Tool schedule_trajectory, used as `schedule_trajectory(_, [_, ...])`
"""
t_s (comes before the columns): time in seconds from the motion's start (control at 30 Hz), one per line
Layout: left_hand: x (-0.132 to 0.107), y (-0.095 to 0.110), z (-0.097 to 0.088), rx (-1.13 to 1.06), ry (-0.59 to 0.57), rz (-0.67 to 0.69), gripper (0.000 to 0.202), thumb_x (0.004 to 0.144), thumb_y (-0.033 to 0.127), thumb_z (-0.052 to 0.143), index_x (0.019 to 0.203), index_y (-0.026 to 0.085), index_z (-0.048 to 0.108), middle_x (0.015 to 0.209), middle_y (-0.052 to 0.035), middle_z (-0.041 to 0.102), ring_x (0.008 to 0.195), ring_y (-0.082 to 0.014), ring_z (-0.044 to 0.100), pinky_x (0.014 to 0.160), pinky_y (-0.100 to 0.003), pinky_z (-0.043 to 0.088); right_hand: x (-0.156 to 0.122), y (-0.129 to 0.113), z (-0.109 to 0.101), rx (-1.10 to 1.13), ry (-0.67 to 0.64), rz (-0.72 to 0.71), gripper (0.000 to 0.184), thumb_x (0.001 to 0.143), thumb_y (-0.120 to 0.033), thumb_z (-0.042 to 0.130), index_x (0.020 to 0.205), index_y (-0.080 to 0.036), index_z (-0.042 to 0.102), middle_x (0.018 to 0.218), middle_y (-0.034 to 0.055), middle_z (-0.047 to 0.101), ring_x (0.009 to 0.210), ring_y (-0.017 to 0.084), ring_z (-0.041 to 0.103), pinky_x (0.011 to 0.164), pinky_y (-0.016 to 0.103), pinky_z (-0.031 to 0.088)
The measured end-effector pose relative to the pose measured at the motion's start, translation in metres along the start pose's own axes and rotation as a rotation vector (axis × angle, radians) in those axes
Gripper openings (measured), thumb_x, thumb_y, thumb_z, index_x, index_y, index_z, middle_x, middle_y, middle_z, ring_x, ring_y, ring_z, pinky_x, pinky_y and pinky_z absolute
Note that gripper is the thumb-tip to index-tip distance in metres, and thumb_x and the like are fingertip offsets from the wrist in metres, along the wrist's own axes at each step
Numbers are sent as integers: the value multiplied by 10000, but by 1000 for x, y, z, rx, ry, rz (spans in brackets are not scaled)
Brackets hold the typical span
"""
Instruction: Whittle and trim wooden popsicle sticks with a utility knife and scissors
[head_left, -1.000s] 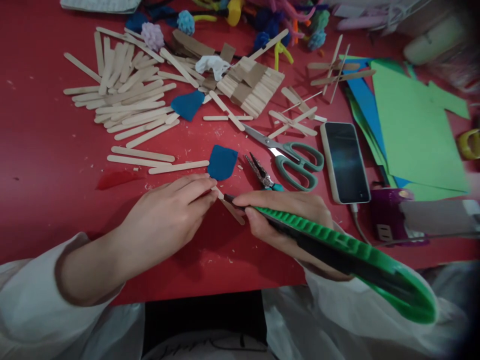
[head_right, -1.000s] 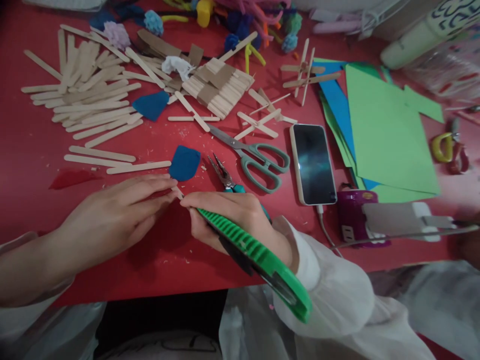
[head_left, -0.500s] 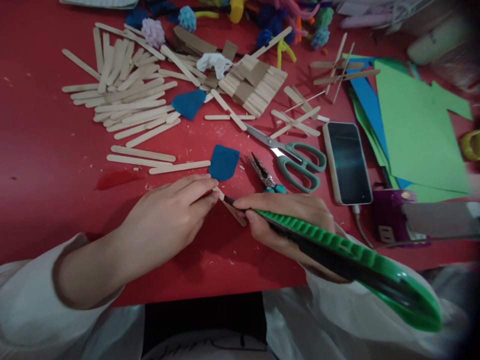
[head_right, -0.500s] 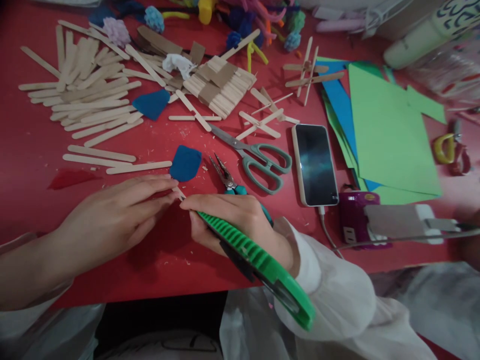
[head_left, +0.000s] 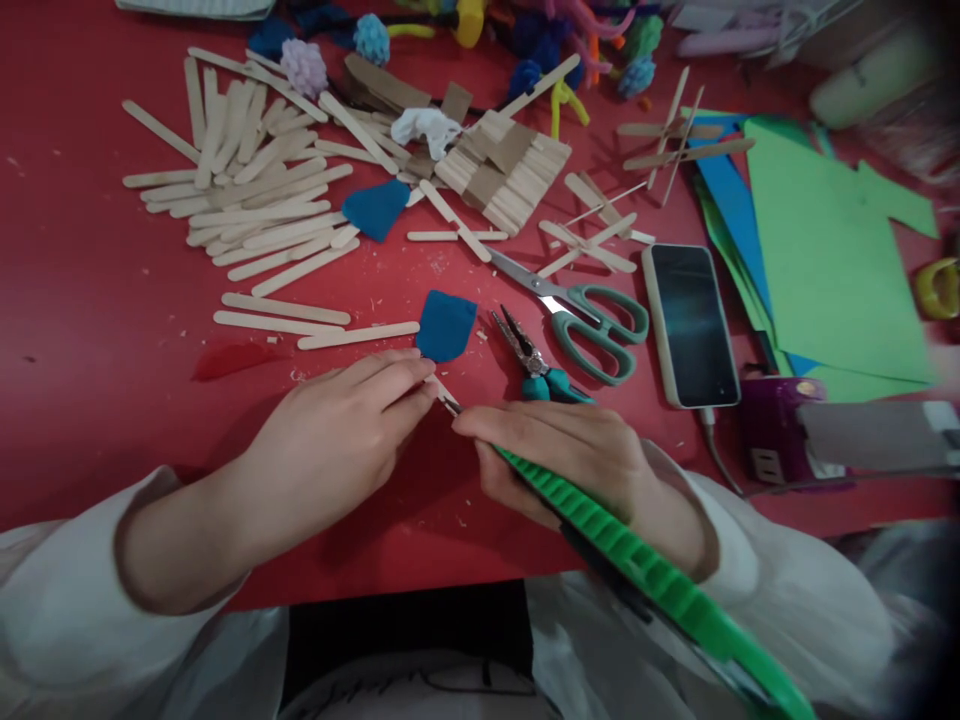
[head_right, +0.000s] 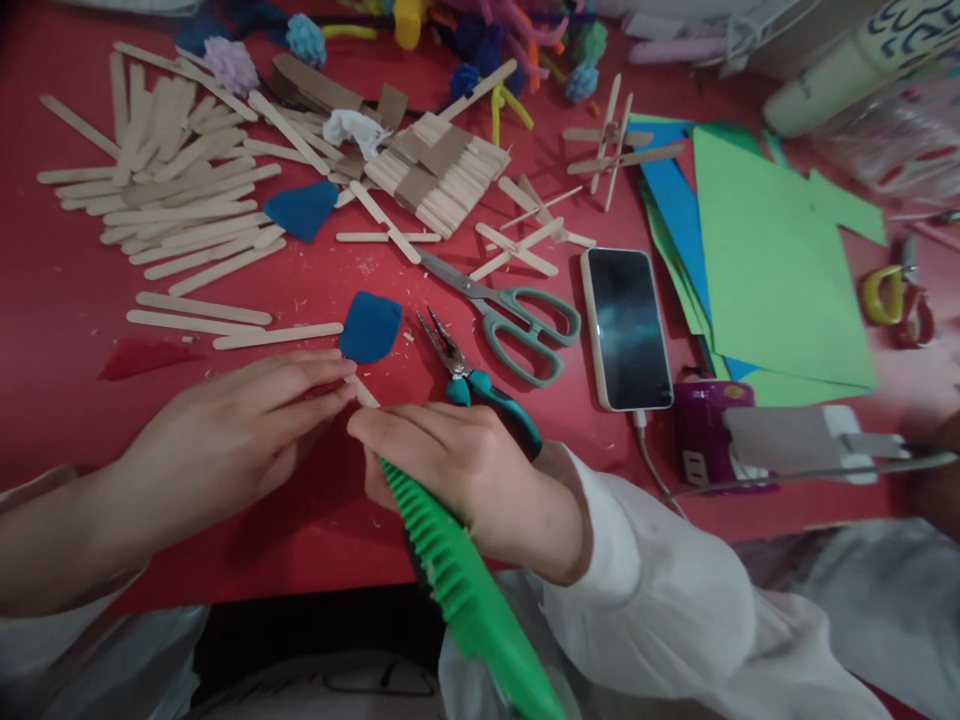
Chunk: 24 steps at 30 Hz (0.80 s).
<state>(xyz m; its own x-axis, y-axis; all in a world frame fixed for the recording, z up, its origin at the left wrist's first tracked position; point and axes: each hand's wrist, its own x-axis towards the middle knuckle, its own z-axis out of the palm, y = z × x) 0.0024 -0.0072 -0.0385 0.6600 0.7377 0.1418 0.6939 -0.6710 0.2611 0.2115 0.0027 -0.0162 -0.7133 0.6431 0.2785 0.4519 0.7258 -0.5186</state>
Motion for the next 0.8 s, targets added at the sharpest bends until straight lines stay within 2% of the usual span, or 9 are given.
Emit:
schedule_trajectory(0.27, [2,1,1,-1,30,2,391,816,53,352,1093,129,617,1133,-126,648,1097,-253,589,896,-380,537,-5,4,4,109,35,-31,248,822,-39,496,1033,-164,534,691,-13,675,602,98,620,588,204,524])
schedule_trajectory(0.33, [2,1,0,8,34,-1,354,846,82,365,1081,135,624,1119,-120,654,1084,-249,595,881,-373,543,-5,4,2,143,23,47,212,834,-63,503,1007,-171,561,711,-11,687,595,87,626,593,191,526])
schedule_trajectory(0.43, [3,2,-1,27,23,-4,304,885,136,383,1059,137,633,1106,-111,662,1062,-247,607,869,-367,548,-2,3,-2,205,43,290,150,847,-111,518,927,-194,616,777,-5,714,627,73,657,607,158,525])
schedule_trajectory(0.5, [3,1,-1,39,19,6,309,894,141,370,1054,121,633,1114,-116,661,1057,-248,611,875,-370,545,1,1,-4,239,75,376,145,846,-128,522,904,-199,634,793,-3,720,658,76,673,607,146,524])
schedule_trajectory(0.67, [-1,0,2,4,-33,-12,329,883,120,363,1094,125,616,1171,-108,639,1127,-255,574,904,-391,532,3,-4,-14,170,61,307,154,842,-121,523,889,-207,642,779,-12,719,604,75,659,622,146,528])
schedule_trajectory(0.8, [-4,0,4,12,-8,-14,333,878,121,377,1117,127,610,1205,-102,624,1169,-251,543,944,-392,507,2,-4,-17,121,42,270,169,843,-109,516,882,-222,635,765,-22,715,585,73,652,612,145,528])
